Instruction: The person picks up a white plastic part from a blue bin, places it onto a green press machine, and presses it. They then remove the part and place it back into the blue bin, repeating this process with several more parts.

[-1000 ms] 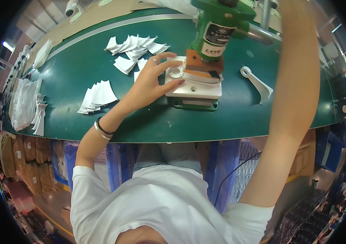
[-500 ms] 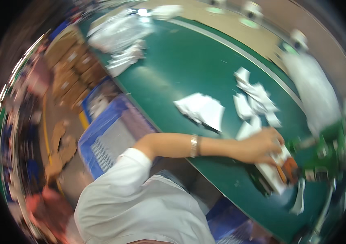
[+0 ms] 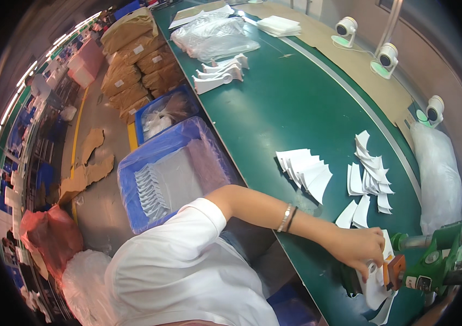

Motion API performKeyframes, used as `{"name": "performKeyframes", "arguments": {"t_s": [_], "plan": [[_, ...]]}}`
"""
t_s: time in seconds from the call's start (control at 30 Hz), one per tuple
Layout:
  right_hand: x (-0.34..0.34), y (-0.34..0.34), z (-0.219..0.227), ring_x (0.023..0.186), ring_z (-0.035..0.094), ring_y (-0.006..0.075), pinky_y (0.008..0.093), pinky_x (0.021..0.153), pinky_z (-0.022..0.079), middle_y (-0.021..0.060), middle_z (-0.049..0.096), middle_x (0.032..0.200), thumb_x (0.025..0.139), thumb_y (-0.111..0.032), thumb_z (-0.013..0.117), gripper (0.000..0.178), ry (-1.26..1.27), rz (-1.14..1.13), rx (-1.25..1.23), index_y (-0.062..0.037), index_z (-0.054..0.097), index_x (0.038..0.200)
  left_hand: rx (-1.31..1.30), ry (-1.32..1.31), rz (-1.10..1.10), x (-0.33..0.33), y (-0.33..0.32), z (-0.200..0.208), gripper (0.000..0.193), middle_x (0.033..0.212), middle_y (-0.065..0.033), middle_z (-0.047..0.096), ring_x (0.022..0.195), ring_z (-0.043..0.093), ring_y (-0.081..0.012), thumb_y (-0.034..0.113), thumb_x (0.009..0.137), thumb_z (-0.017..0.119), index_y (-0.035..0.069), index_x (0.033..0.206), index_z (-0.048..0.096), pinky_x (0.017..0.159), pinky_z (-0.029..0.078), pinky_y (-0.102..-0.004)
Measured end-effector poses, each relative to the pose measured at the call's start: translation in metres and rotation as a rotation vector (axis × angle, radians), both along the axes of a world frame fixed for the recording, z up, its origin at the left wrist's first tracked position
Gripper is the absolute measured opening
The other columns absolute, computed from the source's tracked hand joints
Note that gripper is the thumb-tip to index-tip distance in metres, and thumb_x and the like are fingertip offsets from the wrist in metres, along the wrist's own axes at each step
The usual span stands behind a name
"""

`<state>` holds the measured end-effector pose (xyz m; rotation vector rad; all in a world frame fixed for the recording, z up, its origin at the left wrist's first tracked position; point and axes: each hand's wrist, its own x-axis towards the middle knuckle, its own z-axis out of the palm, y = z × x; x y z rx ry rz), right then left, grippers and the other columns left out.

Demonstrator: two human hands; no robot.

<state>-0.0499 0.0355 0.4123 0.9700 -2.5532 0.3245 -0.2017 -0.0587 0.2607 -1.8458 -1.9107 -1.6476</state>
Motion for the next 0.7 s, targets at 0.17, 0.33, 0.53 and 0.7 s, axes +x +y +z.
{"name": "performKeyframes", "arguments": {"t_s": [0.17,0.33,0.53,0.7], "plan": [[0.064,0.015,0.004,0.094,0.062,0.0354,0.0439,0.086,0.046,0.0196,0.066,0.103,0.095,-0.025,0.054,0.035,0.132,-0.571,0.032,0.0063,0.066,0.106,0.072,0.302,-0.26,0.042,0.005,0.029,0.044,0.089,-0.0094,0.061,0.091,0.057,-0.0293,0.04,0.075,0.071,0.006,0.099,0.057,0.085,0.043,-0.0396],[0.04,0.028,-0.06,0.081,0.057,0.0314,0.0407,0.073,0.047,0.0129,0.061,0.092,0.07,-0.004,0.071,0.053,-0.275,-0.431,-0.28,-0.0028,0.059,0.122,0.027,0.453,-0.126,0.059,-0.04,0.039,0.043,0.084,-0.0097,0.059,0.075,0.061,-0.025,0.026,0.076,0.069,0.003,0.112,0.06,0.066,0.051,-0.0339],[0.103,0.07,-0.047,0.072,0.063,0.022,0.0326,0.062,0.051,0.0087,0.064,0.089,0.073,-0.002,0.073,0.044,-0.065,-0.965,-0.468,-0.0099,0.065,0.116,0.134,0.474,-0.118,0.079,-0.026,0.052,0.037,0.089,-0.0091,0.064,0.066,0.061,-0.0182,0.01,0.072,0.071,0.012,0.109,0.068,0.061,0.052,-0.0261],[0.103,0.123,-0.072,0.074,0.06,0.0108,0.0229,0.065,0.047,0.0064,0.064,0.082,0.08,-0.001,0.068,0.012,0.283,-1.195,-0.735,-0.0019,0.059,0.089,-0.01,0.321,-0.064,0.062,-0.062,0.049,0.03,0.084,-0.0081,0.067,0.065,0.064,-0.0203,0.002,0.07,0.073,0.004,0.1,0.068,0.059,0.052,-0.0288]]}}
